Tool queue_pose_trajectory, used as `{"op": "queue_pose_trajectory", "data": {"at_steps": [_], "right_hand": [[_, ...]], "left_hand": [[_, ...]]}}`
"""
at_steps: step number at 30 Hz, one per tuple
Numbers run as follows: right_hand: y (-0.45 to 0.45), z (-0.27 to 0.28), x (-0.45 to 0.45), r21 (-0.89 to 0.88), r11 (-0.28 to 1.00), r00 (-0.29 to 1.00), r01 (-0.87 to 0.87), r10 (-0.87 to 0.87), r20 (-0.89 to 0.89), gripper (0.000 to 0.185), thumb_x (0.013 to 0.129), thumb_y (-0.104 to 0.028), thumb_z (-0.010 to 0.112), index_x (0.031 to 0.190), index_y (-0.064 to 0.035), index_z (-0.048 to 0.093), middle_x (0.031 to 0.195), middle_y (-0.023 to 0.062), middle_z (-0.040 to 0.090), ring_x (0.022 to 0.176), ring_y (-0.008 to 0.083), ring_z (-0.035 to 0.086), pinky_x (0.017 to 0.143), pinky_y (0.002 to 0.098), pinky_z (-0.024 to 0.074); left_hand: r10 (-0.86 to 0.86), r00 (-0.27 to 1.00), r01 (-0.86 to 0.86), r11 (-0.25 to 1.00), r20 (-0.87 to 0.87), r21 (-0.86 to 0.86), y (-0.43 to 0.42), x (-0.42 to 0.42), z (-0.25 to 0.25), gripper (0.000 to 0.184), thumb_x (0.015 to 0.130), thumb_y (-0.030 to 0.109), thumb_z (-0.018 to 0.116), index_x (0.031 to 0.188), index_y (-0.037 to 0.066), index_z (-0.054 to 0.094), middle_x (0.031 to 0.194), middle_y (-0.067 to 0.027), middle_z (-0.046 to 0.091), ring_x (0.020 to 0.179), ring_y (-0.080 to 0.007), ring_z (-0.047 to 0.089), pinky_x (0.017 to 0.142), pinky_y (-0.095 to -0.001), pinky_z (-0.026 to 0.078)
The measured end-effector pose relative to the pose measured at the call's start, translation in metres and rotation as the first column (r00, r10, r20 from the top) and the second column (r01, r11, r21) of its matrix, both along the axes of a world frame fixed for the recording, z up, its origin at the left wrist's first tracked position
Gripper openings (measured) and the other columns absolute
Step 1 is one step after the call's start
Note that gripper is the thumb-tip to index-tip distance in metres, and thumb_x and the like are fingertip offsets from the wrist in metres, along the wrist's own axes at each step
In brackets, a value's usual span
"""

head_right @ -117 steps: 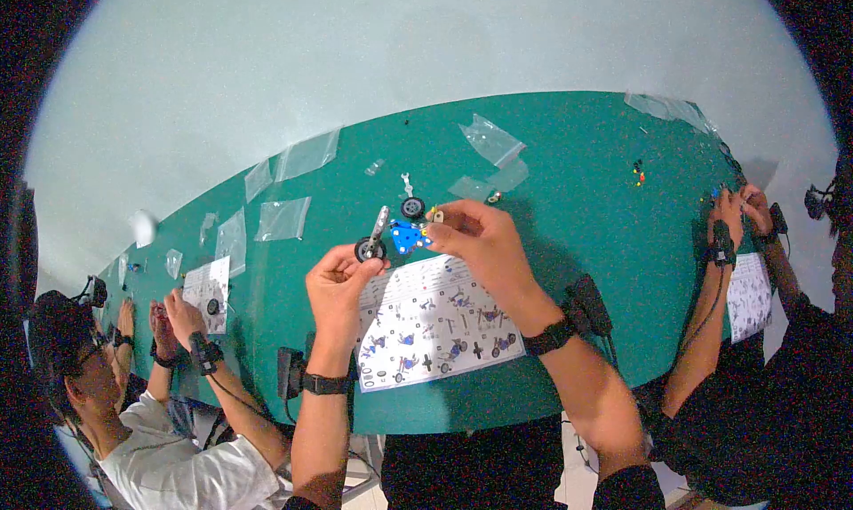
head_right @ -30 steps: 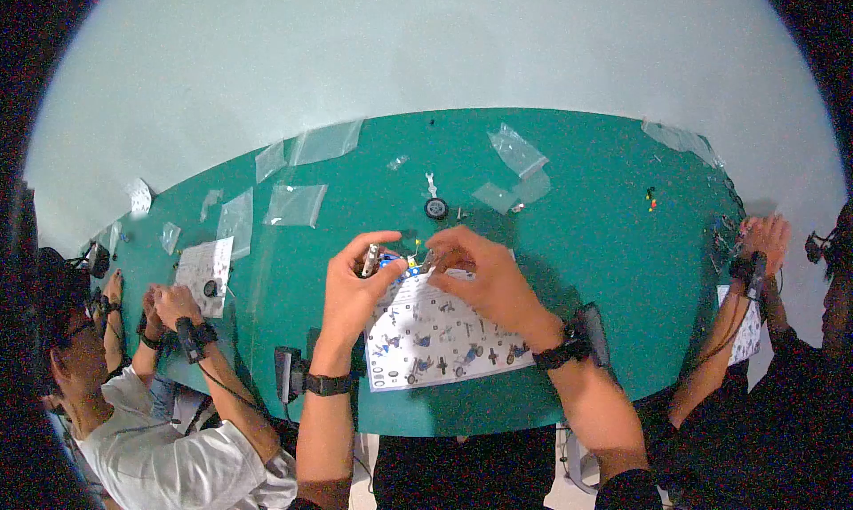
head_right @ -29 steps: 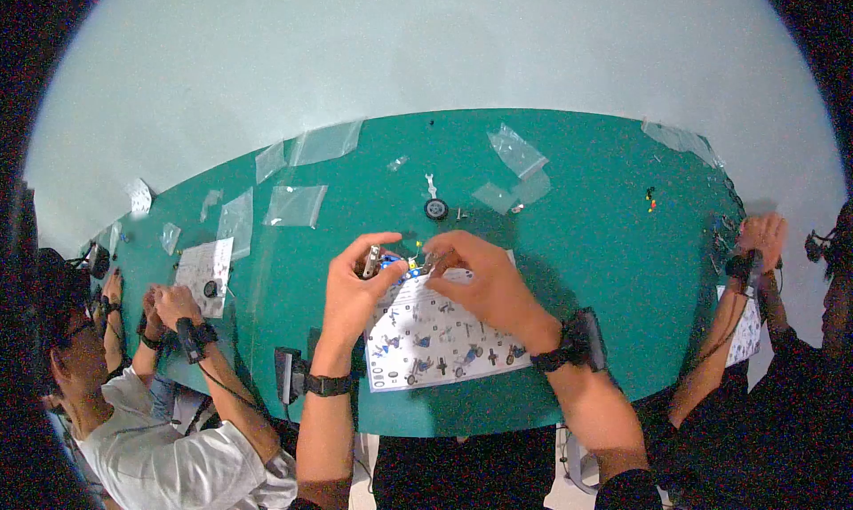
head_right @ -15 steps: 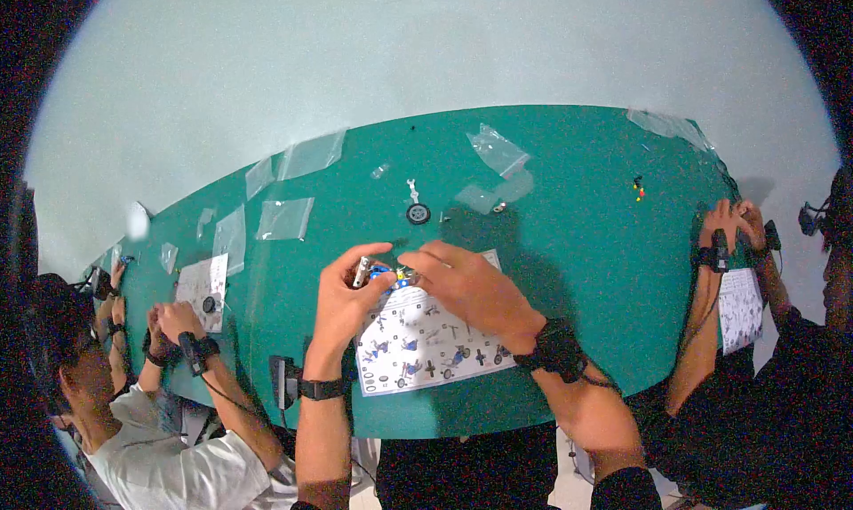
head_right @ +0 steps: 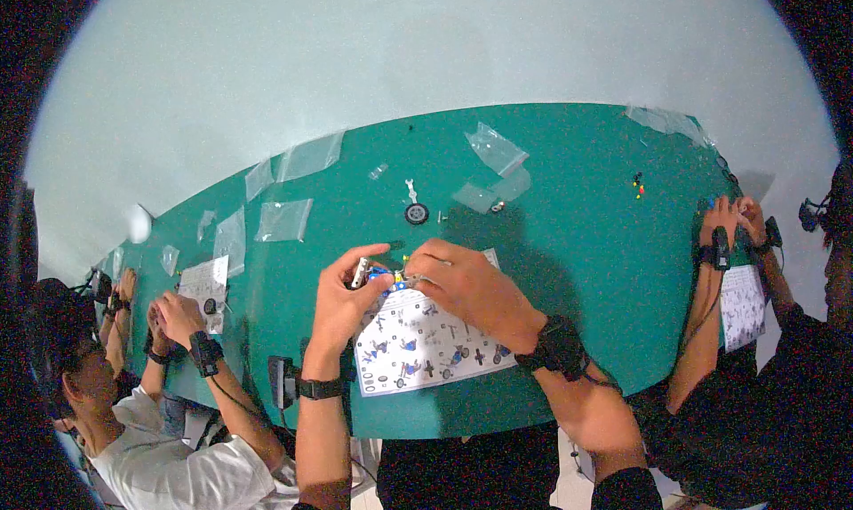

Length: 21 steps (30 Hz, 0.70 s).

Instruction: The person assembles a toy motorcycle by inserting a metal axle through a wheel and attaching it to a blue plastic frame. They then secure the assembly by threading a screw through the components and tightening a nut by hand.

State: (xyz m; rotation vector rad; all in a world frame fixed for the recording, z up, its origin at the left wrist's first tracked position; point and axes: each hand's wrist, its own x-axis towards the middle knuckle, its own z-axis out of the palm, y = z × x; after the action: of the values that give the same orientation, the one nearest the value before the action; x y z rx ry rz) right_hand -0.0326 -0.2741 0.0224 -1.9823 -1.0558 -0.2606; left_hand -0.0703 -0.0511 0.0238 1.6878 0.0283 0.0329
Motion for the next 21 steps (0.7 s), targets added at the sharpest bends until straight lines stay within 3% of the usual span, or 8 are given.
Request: {"op": "queue_pose_trajectory", "data": {"at_steps": [10, 13, 16, 21], "right_hand": [[0.0, 0.001, -0.001, 0.008, 1.0, 1.0, -0.005, 0.005, -0.013, 0.018, 0.094, -0.007, 0.072, 0.111, -0.0045, 0.068, 0.109, 0.0119, 0.069, 0.1, 0.0322, 0.071, 0.087, 0.0409, 0.0601], [0.001, -0.002, 0.0, 0.077, 0.996, 0.999, 0.035, -0.035, -0.005, 0.019, 0.094, -0.008, 0.073, 0.111, -0.0047, 0.069, 0.11, 0.0128, 0.069, 0.098, 0.0322, 0.072, 0.087, 0.0408, 0.0601], [-0.005, 0.006, 0.004, 0.078, 0.982, 0.982, 0.174, -0.167, -0.089, 0.017, 0.094, -0.007, 0.073, 0.11, -0.0034, 0.07, 0.108, 0.0141, 0.071, 0.095, 0.0332, 0.073, 0.086, 0.0407, 0.0599], [-0.025, -0.012, 0.033, 0.119, 0.907, 0.915, 0.403, -0.399, -0.056, 0.014, 0.093, -0.001, 0.071, 0.108, -0.0005, 0.07, 0.102, 0.0161, 0.073, 0.092, 0.0334, 0.074, 0.084, 0.0397, 0.0591]], "left_hand": [[-0.047, 0.999, 0.046, 0.998, -0.018, -0.044, 0.005, 0.001, -0.003, 0.038, 0.09, -0.001, 0.078, 0.127, 0.005, 0.074, 0.085, 0.0032, 0.069, 0.068, -0.0016, 0.052, 0.057, -0.0213, 0.038], [-0.051, 0.997, 0.049, 0.998, -0.055, -0.034, 0.006, 0.0, 0.003, 0.038, 0.092, -0.001, 0.076, 0.129, 0.005, 0.073, 0.091, 0.0017, 0.071, 0.071, -0.0034, 0.056, 0.06, -0.0214, 0.042], [0.054, 0.998, -0.055, 0.996, -0.018, -0.074, 0.008, 0.0, 0.001, 0.035, 0.093, 0.003, 0.076, 0.128, 0.005, 0.073, 0.09, 0.0018, 0.069, 0.07, -0.0035, 0.055, 0.059, -0.0213, 0.041], [0.352, 0.936, -0.342, 0.924, 0.029, -0.173, 0.022, 0.015, 0.001, 0.03, 0.094, 0.01, 0.078, 0.123, 0.003, 0.073, 0.082, 0.0031, 0.064, 0.065, -0.0044, 0.051, 0.056, -0.0231, 0.037]]}}
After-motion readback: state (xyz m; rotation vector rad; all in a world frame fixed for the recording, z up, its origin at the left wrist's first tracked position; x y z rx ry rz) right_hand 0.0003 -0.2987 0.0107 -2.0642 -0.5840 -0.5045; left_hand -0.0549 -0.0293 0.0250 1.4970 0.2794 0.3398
